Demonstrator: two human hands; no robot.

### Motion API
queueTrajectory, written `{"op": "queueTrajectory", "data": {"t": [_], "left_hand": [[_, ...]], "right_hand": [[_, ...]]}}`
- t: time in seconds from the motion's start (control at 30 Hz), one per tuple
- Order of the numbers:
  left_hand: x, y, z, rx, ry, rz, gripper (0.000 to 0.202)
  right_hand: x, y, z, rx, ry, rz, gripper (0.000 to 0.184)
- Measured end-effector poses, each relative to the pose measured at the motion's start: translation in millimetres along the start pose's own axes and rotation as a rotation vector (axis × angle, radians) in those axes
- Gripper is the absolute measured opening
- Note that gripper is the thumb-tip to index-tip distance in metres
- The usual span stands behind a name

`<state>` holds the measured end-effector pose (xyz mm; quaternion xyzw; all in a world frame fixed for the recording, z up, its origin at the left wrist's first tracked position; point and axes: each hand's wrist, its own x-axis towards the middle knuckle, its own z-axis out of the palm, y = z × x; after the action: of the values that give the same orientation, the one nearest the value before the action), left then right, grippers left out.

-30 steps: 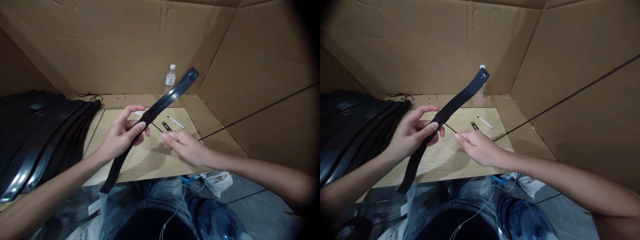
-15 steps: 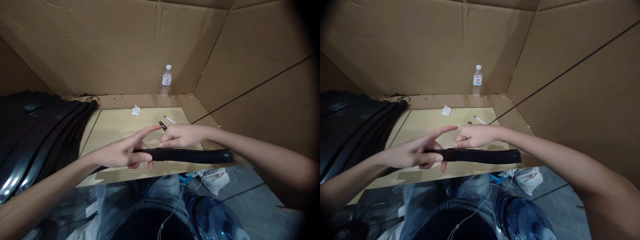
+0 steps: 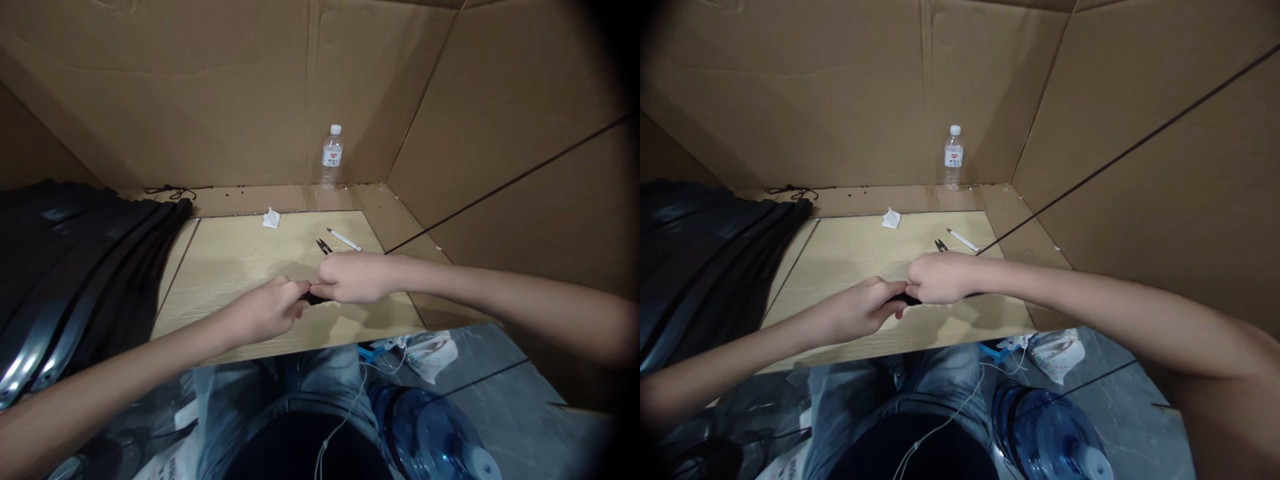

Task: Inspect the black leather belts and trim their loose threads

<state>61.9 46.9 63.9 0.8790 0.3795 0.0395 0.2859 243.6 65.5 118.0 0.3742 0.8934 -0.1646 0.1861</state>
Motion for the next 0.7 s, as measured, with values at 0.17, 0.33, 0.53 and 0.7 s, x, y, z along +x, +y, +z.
{"op": "queueTrajectory", "data": {"t": [0.17,0.33,0.53,0.7], "left_hand": [[1.3,-5.9,-1.4,0.054,0.239,0.007,0.030],[-10.0,-11.8,-21.2,0.062,0.403,-0.065,0.033],[-24.6,-22.5,-37.6,0.034,0.444,-0.116,0.022],[-29.3,-26.6,-46.3,0.040,0.427,-0.127,0.024]], "right_hand": [[-10.9,-7.3,7.3,-0.039,0.201,0.096,0.039],[-52.5,-3.1,-6.5,-0.403,0.597,0.227,0.031],[-127.2,-9.4,21.1,-0.401,1.401,0.279,0.026],[-132.9,4.9,172.3,0.495,0.777,0.660,0.034]]}}
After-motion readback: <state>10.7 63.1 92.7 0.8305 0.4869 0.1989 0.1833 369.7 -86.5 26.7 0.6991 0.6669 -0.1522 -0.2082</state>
